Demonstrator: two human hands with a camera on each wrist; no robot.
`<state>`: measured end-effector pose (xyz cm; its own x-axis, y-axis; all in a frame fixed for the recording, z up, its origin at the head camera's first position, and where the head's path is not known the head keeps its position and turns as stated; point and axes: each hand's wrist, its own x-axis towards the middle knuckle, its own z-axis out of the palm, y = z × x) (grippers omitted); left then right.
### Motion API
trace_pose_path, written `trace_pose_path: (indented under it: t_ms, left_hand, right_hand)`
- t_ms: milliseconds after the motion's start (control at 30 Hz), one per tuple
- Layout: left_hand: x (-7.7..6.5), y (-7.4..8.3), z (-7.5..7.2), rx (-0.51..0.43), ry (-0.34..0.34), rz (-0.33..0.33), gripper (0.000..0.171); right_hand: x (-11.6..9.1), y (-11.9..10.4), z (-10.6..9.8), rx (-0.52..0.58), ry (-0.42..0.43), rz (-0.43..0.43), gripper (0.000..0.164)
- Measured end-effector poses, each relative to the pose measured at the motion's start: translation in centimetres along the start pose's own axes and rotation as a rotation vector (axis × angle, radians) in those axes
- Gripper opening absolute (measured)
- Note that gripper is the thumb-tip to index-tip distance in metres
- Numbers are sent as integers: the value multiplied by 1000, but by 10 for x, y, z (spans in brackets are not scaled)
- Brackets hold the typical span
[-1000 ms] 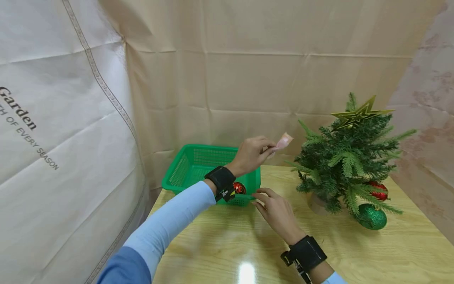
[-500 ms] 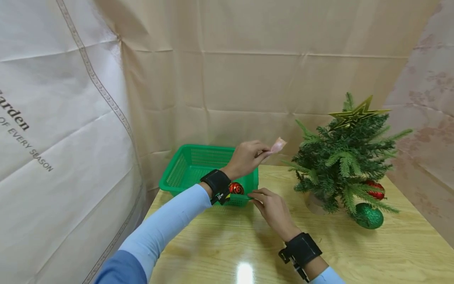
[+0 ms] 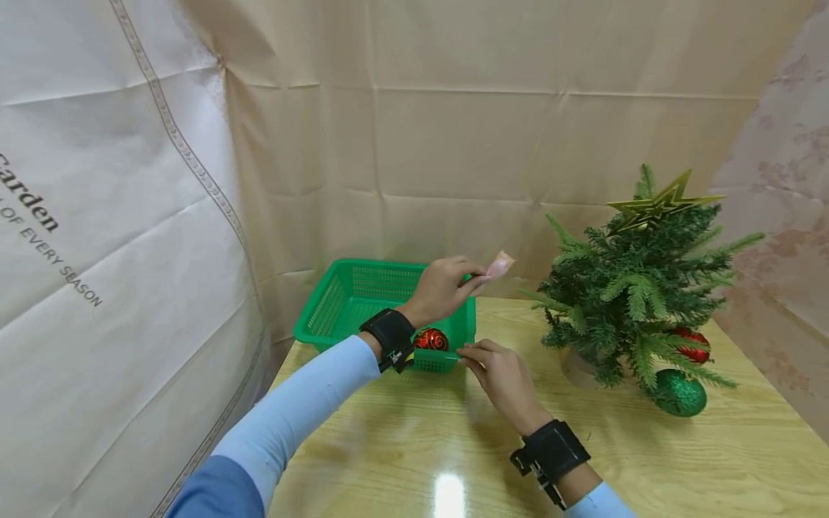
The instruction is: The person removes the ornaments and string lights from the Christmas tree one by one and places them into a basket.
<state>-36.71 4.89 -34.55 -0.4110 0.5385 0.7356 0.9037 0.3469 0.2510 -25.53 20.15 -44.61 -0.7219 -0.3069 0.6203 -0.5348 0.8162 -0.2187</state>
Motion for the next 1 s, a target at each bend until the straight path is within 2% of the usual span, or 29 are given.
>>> trace_pose_path:
  t_ms: [700, 1000]
  left_hand:
    - [-28, -19, -7, 45, -32, -79, 16]
    - [-38, -27, -11, 53, -31, -83, 16]
  right_hand:
    - [1, 2, 1, 13, 15, 0, 17]
    - [0, 2, 1, 22, 13, 5, 17]
